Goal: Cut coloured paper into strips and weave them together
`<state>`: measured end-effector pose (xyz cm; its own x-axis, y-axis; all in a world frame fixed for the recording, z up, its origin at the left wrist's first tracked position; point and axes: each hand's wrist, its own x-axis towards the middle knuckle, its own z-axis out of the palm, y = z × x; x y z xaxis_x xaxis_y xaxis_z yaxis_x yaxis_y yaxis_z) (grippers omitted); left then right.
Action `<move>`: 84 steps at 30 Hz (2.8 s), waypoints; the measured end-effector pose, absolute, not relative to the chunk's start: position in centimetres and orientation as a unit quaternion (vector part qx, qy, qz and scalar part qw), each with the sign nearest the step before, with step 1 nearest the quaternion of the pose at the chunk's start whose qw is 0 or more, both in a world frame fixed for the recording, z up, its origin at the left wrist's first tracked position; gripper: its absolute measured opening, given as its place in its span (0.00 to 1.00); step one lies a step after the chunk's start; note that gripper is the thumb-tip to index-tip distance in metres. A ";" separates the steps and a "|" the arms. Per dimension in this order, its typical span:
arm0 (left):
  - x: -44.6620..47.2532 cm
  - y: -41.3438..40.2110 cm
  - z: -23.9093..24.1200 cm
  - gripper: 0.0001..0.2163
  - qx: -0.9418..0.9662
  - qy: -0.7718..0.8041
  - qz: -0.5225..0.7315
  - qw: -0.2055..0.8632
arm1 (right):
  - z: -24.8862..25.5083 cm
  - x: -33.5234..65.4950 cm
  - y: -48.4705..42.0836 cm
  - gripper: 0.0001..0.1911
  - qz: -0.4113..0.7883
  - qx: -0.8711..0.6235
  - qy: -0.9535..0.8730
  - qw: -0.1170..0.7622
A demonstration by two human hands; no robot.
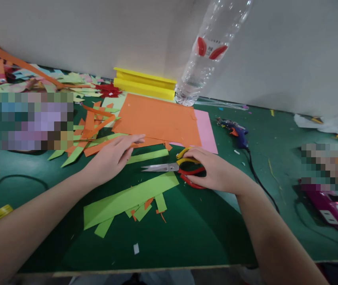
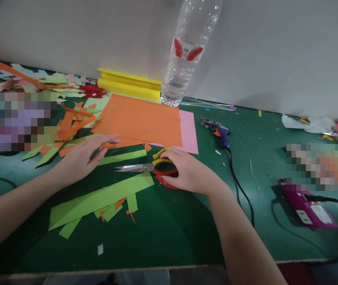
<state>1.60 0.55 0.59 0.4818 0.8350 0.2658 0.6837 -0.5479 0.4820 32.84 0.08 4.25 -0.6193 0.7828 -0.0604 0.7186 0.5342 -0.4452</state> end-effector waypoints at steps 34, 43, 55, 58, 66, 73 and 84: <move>0.7 1.6 -1.1 0.19 0.894 0.404 0.169 0.092 | 4.4 32.9 0.2 0.23 0.197 -0.427 -0.881 0.042; 1.3 1.2 -1.2 0.20 0.890 0.416 0.160 0.097 | 3.9 32.8 0.2 0.23 0.174 -0.418 -0.890 0.051; 1.8 0.7 -1.1 0.14 0.883 0.416 0.186 0.113 | 3.9 32.1 0.2 0.23 0.152 -0.399 -0.903 0.057; 1.8 0.7 -1.1 0.12 0.885 0.406 0.193 0.122 | 3.8 32.0 0.2 0.23 0.150 -0.394 -0.905 0.062; 2.2 0.6 -0.5 0.14 0.888 0.388 0.206 0.138 | 3.9 32.2 0.2 0.22 0.159 -0.394 -0.903 0.064; 2.8 0.1 -0.3 0.18 0.899 0.364 0.194 0.145 | 4.4 32.6 0.1 0.21 0.182 -0.406 -0.893 0.061; 2.2 0.6 -0.3 0.21 0.915 0.352 0.141 0.137 | 4.0 32.9 0.4 0.23 0.183 -0.399 -0.896 0.070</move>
